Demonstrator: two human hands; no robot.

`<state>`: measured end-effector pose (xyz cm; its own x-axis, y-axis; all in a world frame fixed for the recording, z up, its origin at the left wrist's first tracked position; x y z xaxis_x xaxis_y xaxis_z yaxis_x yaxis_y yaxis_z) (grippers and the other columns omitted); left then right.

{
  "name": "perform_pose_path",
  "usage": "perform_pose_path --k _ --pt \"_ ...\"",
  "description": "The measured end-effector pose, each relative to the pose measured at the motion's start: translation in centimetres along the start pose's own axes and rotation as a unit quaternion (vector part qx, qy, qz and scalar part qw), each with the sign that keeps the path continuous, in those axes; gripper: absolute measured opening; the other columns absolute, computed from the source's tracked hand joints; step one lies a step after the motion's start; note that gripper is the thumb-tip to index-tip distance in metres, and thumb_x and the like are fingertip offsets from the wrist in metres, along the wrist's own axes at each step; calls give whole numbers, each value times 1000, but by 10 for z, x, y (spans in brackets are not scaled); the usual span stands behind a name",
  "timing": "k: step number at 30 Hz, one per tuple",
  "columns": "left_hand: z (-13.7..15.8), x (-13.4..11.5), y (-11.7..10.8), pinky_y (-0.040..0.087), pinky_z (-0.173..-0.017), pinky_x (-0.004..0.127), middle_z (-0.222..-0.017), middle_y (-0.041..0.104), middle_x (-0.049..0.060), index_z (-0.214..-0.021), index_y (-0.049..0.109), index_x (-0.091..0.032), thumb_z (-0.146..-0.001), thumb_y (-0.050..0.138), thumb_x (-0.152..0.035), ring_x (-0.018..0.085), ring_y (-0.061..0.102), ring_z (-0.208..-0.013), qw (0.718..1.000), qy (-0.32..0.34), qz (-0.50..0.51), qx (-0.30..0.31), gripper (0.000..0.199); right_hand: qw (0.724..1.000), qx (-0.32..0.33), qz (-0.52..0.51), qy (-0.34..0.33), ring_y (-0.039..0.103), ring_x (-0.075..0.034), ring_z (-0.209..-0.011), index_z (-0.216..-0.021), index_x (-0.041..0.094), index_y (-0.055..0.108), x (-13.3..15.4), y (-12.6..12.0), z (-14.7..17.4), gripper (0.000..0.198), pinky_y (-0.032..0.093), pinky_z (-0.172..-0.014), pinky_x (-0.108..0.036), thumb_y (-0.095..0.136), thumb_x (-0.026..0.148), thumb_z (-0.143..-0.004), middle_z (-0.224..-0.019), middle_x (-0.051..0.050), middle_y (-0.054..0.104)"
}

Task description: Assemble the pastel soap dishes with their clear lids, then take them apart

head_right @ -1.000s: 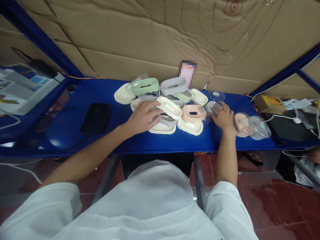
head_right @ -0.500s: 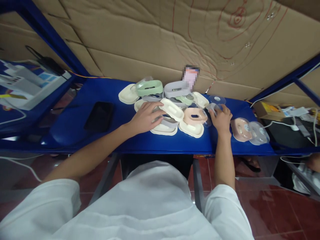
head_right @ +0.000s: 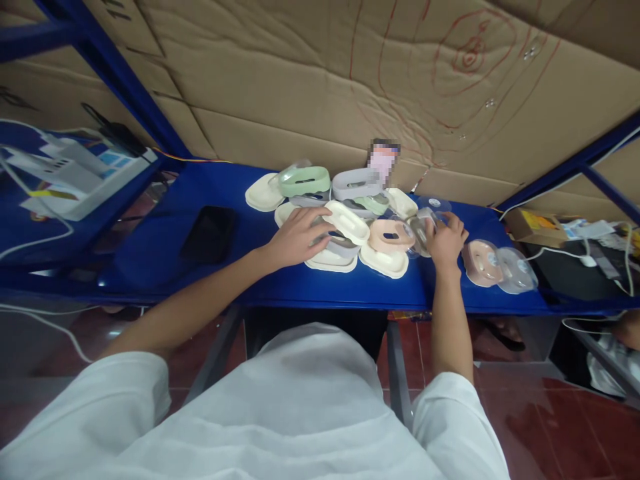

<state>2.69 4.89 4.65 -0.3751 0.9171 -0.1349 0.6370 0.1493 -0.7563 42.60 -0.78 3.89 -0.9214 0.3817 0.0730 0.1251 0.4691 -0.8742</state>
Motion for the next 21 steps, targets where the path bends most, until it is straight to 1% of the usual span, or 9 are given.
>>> perform_pose_path --k 3,5,7,10,11,13,16,18,21 --pt "1 0 1 52 -106 52 -139 66 17 -120 76 -20 -106 58 -23 35 64 -128 1000 0 -4 1 23 999 -38 -28 -1 52 -42 -135 -114 13 77 3 -8 -8 52 41 -108 -60 38 46 -109 -153 -27 56" --pt "1 0 1 51 -106 52 -140 66 17 -120 76 -20 -106 58 -24 35 64 -128 1000 -2 -3 5 23 998 -46 -46 -22 50 -39 -139 -116 14 77 12 -9 -16 51 40 -112 -56 39 47 -110 -155 -27 55" --pt "1 1 2 51 -106 53 -141 66 17 -121 76 -20 -105 59 -23 35 64 -128 1000 -5 4 10 24 995 -29 -66 -73 47 -36 -146 -122 17 76 30 -5 -24 47 37 -117 -54 43 48 -110 -160 -23 52" --pt "0 2 1 51 -107 53 -141 65 17 -121 76 -20 -104 59 -22 35 64 -129 1000 -8 12 16 24 979 13 -112 -169 42 -34 -152 -132 23 73 59 6 -34 42 31 -123 -56 48 47 -108 -168 -17 48" --pt "0 3 1 51 -108 53 -141 65 17 -121 76 -21 -104 59 -22 35 64 -129 1000 -9 12 16 24 974 24 -125 -186 42 -33 -153 -134 24 73 65 9 -36 43 32 -123 -56 47 46 -108 -169 -16 47" --pt "0 4 0 51 -108 53 -142 65 16 -120 76 -22 -104 59 -22 34 64 -130 1000 -14 13 19 23 971 34 -138 -195 43 -32 -153 -138 23 72 68 9 -38 47 35 -122 -55 42 42 -108 -170 -17 45" --pt "-1 4 0 51 -108 54 -142 65 16 -121 76 -23 -104 59 -22 35 63 -129 999 -17 18 30 24 976 13 -141 -167 42 -35 -154 -143 20 71 48 -5 -32 54 36 -120 -57 37 41 -107 -170 -22 43" --pt "-1 3 -1 51 -107 55 -142 64 17 -123 75 -22 -104 58 -23 36 63 -128 999 -14 14 36 25 984 -22 -123 -125 42 -35 -154 -144 22 71 21 -22 -19 55 36 -122 -57 37 46 -108 -168 -21 45" --pt "-1 1 -1 51 -105 54 -141 65 17 -124 74 -21 -106 57 -24 36 63 -128 999 -9 2 43 25 993 -88 -68 -37 46 -37 -153 -143 25 72 -31 -45 12 57 36 -124 -56 39 56 -108 -164 -20 52"
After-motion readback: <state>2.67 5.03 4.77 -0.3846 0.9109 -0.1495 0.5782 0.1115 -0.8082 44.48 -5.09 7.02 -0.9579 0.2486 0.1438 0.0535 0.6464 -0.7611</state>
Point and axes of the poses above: each hand's wrist, its own z-axis away from the middle knuckle, its own y-axis out of the palm, x = y × z, the point moved 5 cm from there along -z, towards the middle knuckle
